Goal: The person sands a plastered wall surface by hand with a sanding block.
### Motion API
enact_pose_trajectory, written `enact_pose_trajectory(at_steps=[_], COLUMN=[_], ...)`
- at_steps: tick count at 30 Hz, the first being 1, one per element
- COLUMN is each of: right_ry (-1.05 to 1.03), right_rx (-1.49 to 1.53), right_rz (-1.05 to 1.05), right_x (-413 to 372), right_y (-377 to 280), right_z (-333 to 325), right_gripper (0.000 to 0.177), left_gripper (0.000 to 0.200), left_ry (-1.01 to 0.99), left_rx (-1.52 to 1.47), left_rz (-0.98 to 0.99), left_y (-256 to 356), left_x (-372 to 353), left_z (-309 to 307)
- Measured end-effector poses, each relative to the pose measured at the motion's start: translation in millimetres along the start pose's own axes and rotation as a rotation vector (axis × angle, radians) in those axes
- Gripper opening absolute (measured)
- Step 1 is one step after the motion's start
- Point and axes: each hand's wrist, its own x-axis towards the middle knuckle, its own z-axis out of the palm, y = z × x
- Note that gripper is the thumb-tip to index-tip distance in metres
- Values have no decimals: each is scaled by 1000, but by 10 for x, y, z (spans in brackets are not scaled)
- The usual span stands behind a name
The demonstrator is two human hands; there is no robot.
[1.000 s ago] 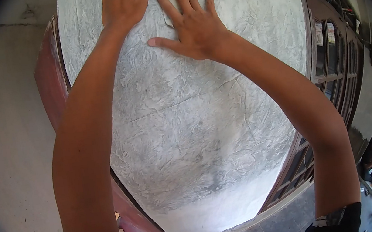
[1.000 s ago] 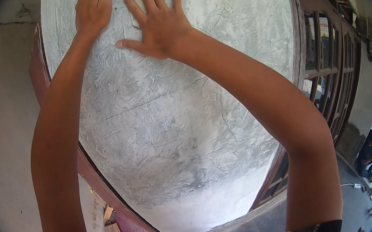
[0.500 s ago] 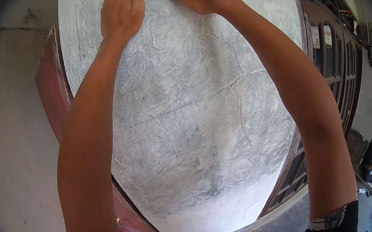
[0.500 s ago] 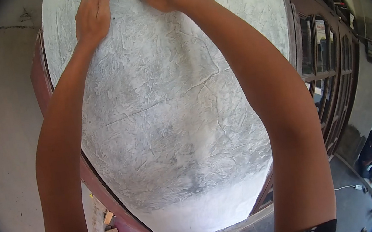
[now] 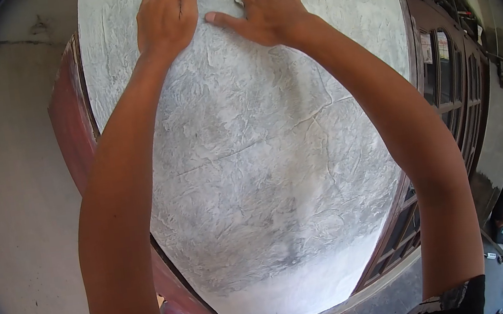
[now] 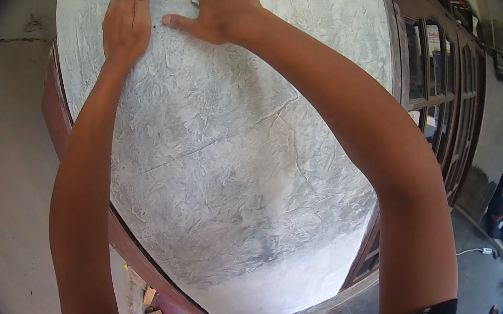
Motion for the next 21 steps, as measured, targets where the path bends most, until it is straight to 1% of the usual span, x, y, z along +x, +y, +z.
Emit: enact_pose_trajectory(at_steps=[1,2,4,6,7,8,10,12,13,14,17,19,20,21], right_ry=[82,431,298,40,-74,-22,76,7,46,-134,-59,53,57,19], right_rx=[-17,-256,-211,5,57,100,64,-61,-91,-121,-110,50,57,18], right_rz=[-81,-142,-215,6,154,169,72,-79,-147,-129,-116,26,28,11], right_x=[-209,-348,-199,17,165,225,104,-136,-335,-403,-27,252,220,150], right_y=[-100,-168,7,34,13,14,-30,-109,-167,-225,-56,-5,-18,-17], right_z=[170,627,666,126,-88,-116,11,150,276,178,130,65,53,53], right_gripper=[113,112,110,109,110,111,114,116,117,117,116,114,114,113], left_gripper=[59,59,61,61,62,62,61,61,60,60,59,59,59,59], left_ry=[-8,-9,-7,-3,-8,-15,10,9,5,4,19,3,0,-1], left_rx=[-18,-20,-12,-10,-10,-10,-27,-29,-33,-37,-27,-20,-15,-25], left_rz=[0,-8,9,7,3,4,-3,3,11,5,8,17,23,14], left_y=[13,19,26,13,10,8,-3,-23,-25,-13,8,-22,-20,-19], left_x=[-18,-34,-11,17,0,-10,-8,9,-2,-27,38,10,17,25], left_z=[1,2,2,-1,1,4,3,2,6,6,7,6,-3,-5])
